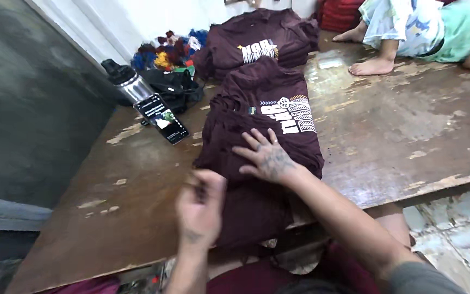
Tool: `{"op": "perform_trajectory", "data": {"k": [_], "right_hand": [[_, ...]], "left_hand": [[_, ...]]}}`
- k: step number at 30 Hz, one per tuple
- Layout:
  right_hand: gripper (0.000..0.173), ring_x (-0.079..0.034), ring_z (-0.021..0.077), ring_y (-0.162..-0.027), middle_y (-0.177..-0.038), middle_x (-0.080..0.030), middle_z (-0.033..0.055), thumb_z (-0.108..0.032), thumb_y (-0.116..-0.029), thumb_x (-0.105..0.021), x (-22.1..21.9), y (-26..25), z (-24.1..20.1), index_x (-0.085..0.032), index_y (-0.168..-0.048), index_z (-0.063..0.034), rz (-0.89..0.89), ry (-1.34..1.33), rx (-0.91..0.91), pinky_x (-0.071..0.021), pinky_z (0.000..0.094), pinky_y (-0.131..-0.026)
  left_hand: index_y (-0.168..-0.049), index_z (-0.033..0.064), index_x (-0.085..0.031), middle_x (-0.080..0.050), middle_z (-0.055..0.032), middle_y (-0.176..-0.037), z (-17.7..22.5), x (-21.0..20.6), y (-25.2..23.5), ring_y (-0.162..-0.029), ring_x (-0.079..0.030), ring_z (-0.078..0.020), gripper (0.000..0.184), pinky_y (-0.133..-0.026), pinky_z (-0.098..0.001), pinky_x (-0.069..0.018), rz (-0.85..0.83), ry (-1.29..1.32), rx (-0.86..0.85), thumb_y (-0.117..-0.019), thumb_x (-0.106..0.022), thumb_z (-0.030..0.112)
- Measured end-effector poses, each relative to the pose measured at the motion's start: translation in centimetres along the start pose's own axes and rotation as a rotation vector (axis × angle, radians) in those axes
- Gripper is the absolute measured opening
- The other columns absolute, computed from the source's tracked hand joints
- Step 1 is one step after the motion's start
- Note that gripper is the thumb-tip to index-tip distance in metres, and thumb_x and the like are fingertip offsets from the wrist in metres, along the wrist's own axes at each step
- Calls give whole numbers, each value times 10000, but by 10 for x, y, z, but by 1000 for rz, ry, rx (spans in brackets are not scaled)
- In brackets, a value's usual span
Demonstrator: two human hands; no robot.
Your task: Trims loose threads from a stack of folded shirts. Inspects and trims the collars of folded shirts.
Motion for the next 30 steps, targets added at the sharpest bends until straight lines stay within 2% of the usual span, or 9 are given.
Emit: {"op": "perform_trajectory", "data": {"k": [3,5,11,15,17,19,23,27,30], "right_hand": [[619,-207,408,-1561,-1649,-339,191,-600,-1022,-472,-8,-25,31,-540,-1509,-224,-244,-105,-181,-66,721,-1202],[598,-224,389,-1560,-1633,-374,185,-567,-1025,-498,-4,-19,30,-557,-1496,-203,-217,-174,-185,-60,688,-1219],[543,-298,383,-1535,-1573,-459,205,-451,-1028,-563,12,5,22,-584,-1470,-136,-22,-300,-127,-99,644,-1241],[346,-660,338,-1175,-1175,-727,152,-347,-996,-602,50,49,-16,-761,-1109,-61,389,-231,20,-468,575,-1034],[403,-723,338,-984,-1072,-738,185,-379,-940,-674,42,60,-38,-749,-1114,-23,227,-258,46,-575,515,-853],[359,-715,413,-936,-1103,-694,266,-191,-876,-767,20,65,-39,-723,-1169,13,-27,-273,-42,-578,560,-781],[152,-711,357,-773,-894,-685,208,-19,-733,-719,31,103,-25,-726,-885,-10,201,-150,69,-594,487,-627],[226,-705,309,-783,-881,-697,142,-146,-841,-664,18,141,-31,-763,-1026,-63,248,-88,112,-586,452,-658],[216,-715,300,-854,-959,-721,154,-221,-947,-645,17,146,-29,-755,-1080,-92,324,-111,120,-593,421,-723]], "left_hand": [[-1186,47,-698,-693,-85,-831,-38,-43,44,-676,-647,-194,462,-620,-403,-553,-666,-432,45,-928,-677,429],[-1197,89,-705,-728,-114,-863,-72,-45,70,-746,-709,-281,387,-684,-527,-572,-817,-511,133,-930,-704,370],[-935,31,-721,-675,-83,-901,-61,-39,64,-787,-652,-167,269,-715,-339,-555,-569,-358,2,-986,-548,230],[-1008,-25,-648,-664,-121,-842,-51,-32,46,-733,-653,-205,265,-668,-381,-548,-433,-379,30,-1031,-478,177],[-975,-10,-681,-673,-91,-756,-37,-33,38,-641,-649,-165,239,-597,-336,-546,-355,-362,-47,-1008,-528,171],[-929,-1,-700,-666,-86,-721,-26,-40,40,-608,-631,-156,223,-573,-323,-523,-428,-313,-95,-974,-563,170],[-904,51,-708,-623,15,-697,-53,-15,48,-601,-558,-23,251,-574,-218,-480,-661,-289,82,-975,-589,259],[-941,23,-753,-689,-126,-712,-66,-20,60,-653,-686,-289,299,-644,-532,-554,-841,-493,199,-1011,-588,261],[-1045,26,-718,-639,-8,-729,-46,-41,47,-563,-554,-68,364,-548,-264,-489,-561,-277,182,-1052,-486,306]]}}
Point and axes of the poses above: each hand's wrist, its own y-axis away from the middle knuckle, its own x-axis out of the back of the hand, z = x × y, the point moved 8 cm from there along -y, towards the middle knuckle
